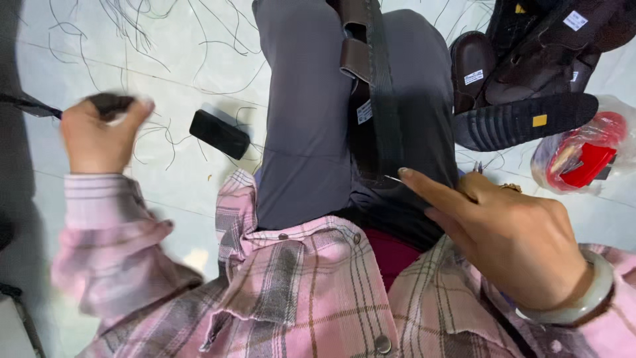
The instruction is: The person sews the leather upper of a brown sandal by hand using a needle and thread, pulling the thread through the material to secure it.
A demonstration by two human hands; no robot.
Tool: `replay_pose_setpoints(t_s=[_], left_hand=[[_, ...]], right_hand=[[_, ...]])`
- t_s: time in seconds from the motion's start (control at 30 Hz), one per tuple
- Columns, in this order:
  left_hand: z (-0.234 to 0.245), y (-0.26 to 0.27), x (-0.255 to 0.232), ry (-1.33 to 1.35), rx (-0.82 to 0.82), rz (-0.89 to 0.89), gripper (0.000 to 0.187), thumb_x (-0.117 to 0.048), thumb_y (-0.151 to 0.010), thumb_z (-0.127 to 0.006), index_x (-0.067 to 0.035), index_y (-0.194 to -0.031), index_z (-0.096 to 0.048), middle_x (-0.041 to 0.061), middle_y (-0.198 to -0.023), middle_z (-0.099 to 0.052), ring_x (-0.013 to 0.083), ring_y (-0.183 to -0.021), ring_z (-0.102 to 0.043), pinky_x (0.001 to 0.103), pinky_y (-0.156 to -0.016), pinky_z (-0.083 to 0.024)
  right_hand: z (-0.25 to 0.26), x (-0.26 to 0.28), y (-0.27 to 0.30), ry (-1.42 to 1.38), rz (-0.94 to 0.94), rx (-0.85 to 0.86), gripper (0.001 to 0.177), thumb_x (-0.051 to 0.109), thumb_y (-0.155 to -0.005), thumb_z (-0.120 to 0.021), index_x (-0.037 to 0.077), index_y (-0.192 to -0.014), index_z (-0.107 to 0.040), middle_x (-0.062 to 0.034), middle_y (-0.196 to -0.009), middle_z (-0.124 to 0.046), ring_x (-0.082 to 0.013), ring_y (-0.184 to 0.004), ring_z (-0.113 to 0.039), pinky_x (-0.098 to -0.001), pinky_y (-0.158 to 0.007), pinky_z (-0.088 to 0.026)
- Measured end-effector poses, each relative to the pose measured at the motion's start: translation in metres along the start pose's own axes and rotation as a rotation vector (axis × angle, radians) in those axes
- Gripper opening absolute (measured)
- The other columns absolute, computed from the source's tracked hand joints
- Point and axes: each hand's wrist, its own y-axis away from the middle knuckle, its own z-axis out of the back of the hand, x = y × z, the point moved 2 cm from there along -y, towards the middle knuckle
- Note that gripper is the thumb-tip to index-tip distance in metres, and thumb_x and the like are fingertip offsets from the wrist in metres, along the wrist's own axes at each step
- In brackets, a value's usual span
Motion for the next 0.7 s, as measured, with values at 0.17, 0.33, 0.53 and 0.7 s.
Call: replay_pose_setpoints(t_s=[0.17, 0.33, 0.53, 0.7], left_hand=[[-0.066, 0.026, -0.026, -0.426, -0.144, -0.722, 0.031, 0.002, -0.085, -0.063, 0.005, -0.115, -0.058, 0.021, -0.113, -0.061, 0.0336, -0.106, -0.060, 0.044, -0.097, -0.044], [-0.169, 0.065, -0.122, -0.422, 0.258, -0.979, 0.062, -0.061, -0.079, -0.044, -0.004, -0.081, -0.068, 0.015, -0.094, -0.064, 0.0307, -0.094, -0.056, 0.045, -0.081, -0.040], [-0.203, 0.065, -0.116, -0.472, 0.238, -1.049, 0.061, -0.063, -0.066, -0.070, -0.002, -0.062, -0.062, 0.013, -0.096, -0.061, 0.0294, -0.095, -0.052, 0.049, -0.082, -0.033], [-0.209, 0.065, -0.113, -0.529, 0.292, -1.016, 0.059, -0.057, -0.053, -0.085, -0.003, -0.063, -0.062, 0.011, -0.100, -0.059, 0.0285, -0.093, -0.051, 0.052, -0.082, -0.033]], right_hand=[[-0.004, 0.000, 0.001, 0.148, 0.042, -0.006, 0.046, 0.026, -0.086, -0.057, 0.040, -0.129, -0.049, 0.0030, -0.059, -0.042, -0.0137, -0.034, -0.043, -0.0314, -0.027, -0.033], [-0.005, 0.002, 0.005, 0.356, 0.030, 0.006, 0.053, 0.030, -0.084, -0.059, 0.047, -0.132, -0.045, 0.0045, -0.061, -0.041, -0.0117, -0.034, -0.043, -0.0290, -0.030, -0.032], [-0.006, 0.003, 0.011, 0.477, 0.040, -0.094, 0.048, 0.024, -0.087, -0.058, 0.045, -0.129, -0.052, 0.0063, -0.059, -0.039, -0.0096, -0.032, -0.034, -0.0253, -0.033, -0.025], [-0.011, -0.001, 0.011, 0.437, 0.048, -0.073, 0.042, 0.029, -0.089, -0.061, 0.045, -0.127, -0.052, 0.0051, -0.056, -0.038, -0.0102, -0.031, -0.029, -0.0263, -0.031, -0.024]])
